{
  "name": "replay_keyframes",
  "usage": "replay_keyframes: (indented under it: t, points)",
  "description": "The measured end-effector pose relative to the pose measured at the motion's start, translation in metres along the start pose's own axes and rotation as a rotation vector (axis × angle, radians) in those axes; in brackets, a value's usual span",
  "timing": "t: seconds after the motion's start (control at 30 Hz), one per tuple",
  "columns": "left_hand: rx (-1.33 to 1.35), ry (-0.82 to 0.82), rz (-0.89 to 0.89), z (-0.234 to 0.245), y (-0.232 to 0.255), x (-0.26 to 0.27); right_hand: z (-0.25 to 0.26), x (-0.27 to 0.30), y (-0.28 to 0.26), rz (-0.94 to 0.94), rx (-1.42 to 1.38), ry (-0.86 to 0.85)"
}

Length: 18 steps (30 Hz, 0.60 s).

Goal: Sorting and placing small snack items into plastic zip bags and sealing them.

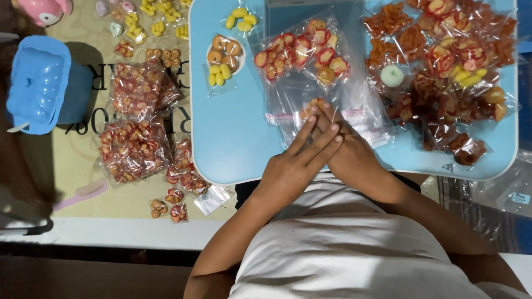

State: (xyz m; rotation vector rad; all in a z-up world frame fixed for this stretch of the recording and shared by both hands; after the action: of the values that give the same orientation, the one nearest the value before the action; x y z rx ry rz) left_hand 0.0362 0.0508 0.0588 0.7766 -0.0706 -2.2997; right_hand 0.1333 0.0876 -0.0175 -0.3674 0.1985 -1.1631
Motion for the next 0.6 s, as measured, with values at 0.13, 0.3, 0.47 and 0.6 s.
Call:
replay_keyframes:
  t: [0.13,0.3,0.47,0.6]
  points:
    - [0.020,0.065,-0.020,0.005,0.002,-0.005,0.003,0.002,0.000,0.138,0.145,0.083]
    - [0.042,0.040,-0.041,0.001,0.008,-0.007,-0.011,-0.031,0.003,0.216,0.182,0.044]
    - [0.119,0.025,-0.032,0.005,0.010,-0.013,-0.005,-0.055,0.008,0.151,0.234,0.081]
    - [0.154,0.008,-0.040,0.000,0.011,-0.014,0.003,-0.055,-0.001,0.115,0.298,0.112]
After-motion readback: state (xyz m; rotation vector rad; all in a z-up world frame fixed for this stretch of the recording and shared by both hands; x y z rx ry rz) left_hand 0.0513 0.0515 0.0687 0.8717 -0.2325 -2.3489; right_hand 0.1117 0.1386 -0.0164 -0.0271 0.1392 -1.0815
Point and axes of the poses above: each hand's wrist, its own x-axis away from the middle knuckle, its own z-axis out of the back of the hand, y = z × x, the point moved 9 cm from there along -x, towards the middle knuckle, and after that the axes turned 8 degrees about -z, right-handed, at the moved point
